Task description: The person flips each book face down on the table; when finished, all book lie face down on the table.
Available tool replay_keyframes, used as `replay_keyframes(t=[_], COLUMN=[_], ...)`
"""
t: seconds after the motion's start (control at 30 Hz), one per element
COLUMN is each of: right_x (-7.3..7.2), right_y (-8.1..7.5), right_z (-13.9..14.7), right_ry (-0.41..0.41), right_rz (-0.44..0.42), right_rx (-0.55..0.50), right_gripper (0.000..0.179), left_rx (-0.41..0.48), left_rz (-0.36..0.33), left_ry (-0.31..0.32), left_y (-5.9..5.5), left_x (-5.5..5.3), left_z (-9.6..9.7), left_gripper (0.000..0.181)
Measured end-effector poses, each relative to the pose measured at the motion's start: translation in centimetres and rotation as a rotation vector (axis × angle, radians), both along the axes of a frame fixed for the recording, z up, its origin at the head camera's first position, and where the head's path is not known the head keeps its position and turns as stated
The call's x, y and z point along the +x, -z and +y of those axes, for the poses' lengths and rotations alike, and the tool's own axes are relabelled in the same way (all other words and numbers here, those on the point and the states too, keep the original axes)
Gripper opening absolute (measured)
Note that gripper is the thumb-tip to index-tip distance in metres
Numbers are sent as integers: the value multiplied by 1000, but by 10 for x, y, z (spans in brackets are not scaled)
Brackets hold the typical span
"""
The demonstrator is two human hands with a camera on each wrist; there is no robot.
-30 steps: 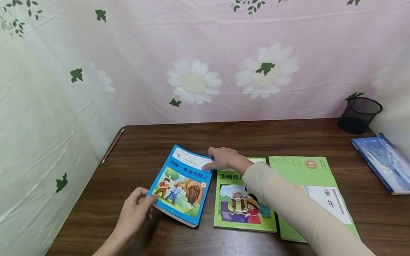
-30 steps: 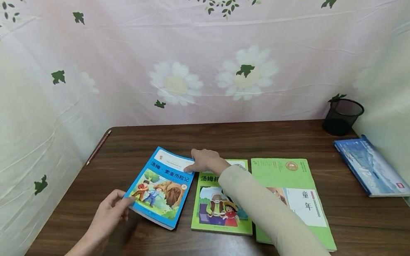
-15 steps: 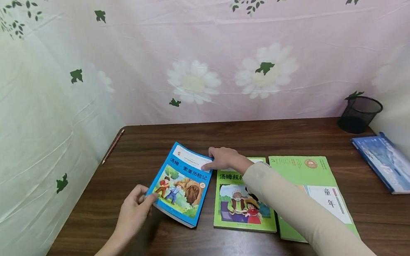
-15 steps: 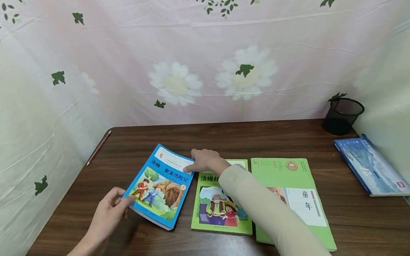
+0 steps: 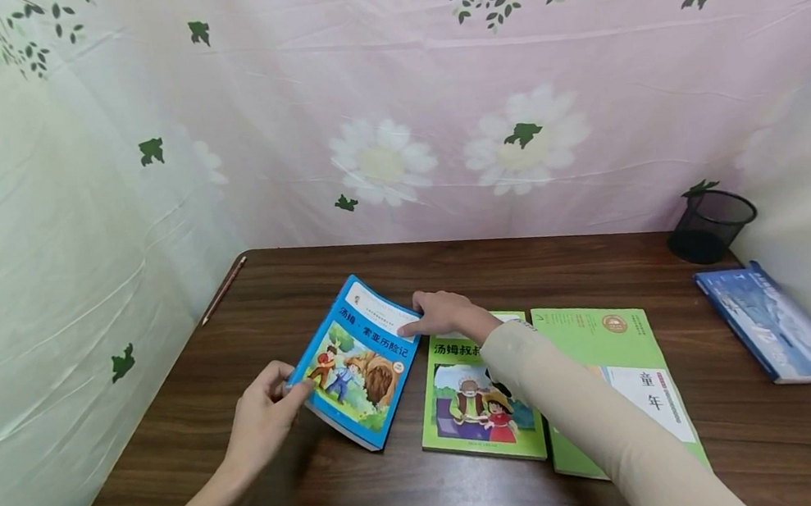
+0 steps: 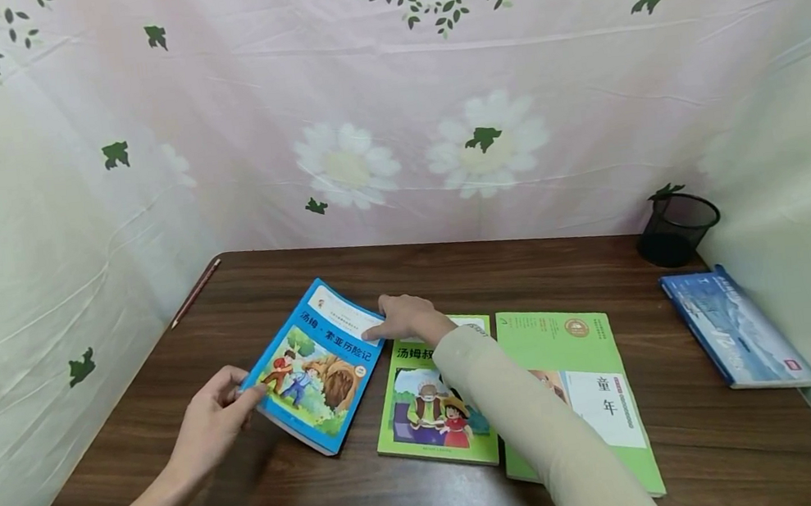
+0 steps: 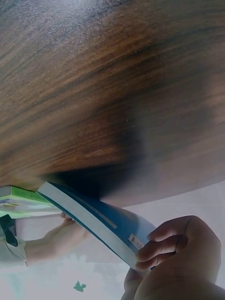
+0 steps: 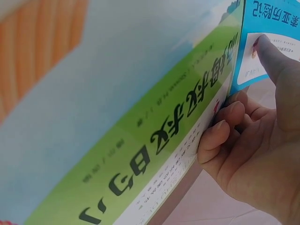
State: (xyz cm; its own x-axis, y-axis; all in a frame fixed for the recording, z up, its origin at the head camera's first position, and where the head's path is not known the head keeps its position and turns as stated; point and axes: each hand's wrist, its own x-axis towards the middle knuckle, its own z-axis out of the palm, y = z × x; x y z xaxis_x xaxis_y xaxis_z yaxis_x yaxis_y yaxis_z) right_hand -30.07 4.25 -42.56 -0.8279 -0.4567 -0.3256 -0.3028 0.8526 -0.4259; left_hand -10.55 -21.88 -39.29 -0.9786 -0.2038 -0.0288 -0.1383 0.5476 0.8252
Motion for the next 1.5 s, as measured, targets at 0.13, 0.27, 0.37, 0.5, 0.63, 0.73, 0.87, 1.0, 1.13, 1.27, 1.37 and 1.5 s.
replay_keyframes(t=[0.13, 0.27, 0.37, 0.5, 0.63, 0.73, 0.87, 1.0, 1.13, 1.27, 1.37, 1.5], right_x=[1, 2, 3, 2, 2, 2, 2, 2, 2, 2, 2, 2], right_y=[-2, -4, -5, -4, -5, -5, -5, -4, -4, -4, -4, -4], right_z=[0, 1, 1, 0, 1, 1, 2, 3, 4, 5, 5, 5], right_ry=[-3, -6, -6, -1, 4, -1, -7, -7, -10, -12, -10, -10], right_rz=[-1, -2, -5, -9, -10, -12, -13, -12, -19, -26, -29, -36], right_rx=[0, -7, -10, -19, -31, -40, -50, -58, -65, -70, -76, -89], right_gripper=[65, 63, 63, 63, 64, 64, 63, 64, 64, 63, 63, 63], left_rx=[-27, -52, -66, -90, -122, -150, -188, -218, -240, -268, -292, -318], left_rz=[17, 40, 55, 90, 129, 156, 183, 192, 203, 228, 246, 261], left_ry=[-1, 4, 13, 35, 51, 60, 69, 69, 69, 79, 84, 88], left_y=[-3, -6, -8, -8, -8, -9, -10, -11, -11, -12, -13, -13], left_x=[1, 3, 4, 5, 7, 8, 9, 11, 12, 14, 15, 17], left_z=[1, 4, 5, 7, 9, 11, 13, 15, 17, 19, 20, 22], left_gripper=[21, 23, 23, 20, 15, 13, 12, 11, 11, 11, 13, 14])
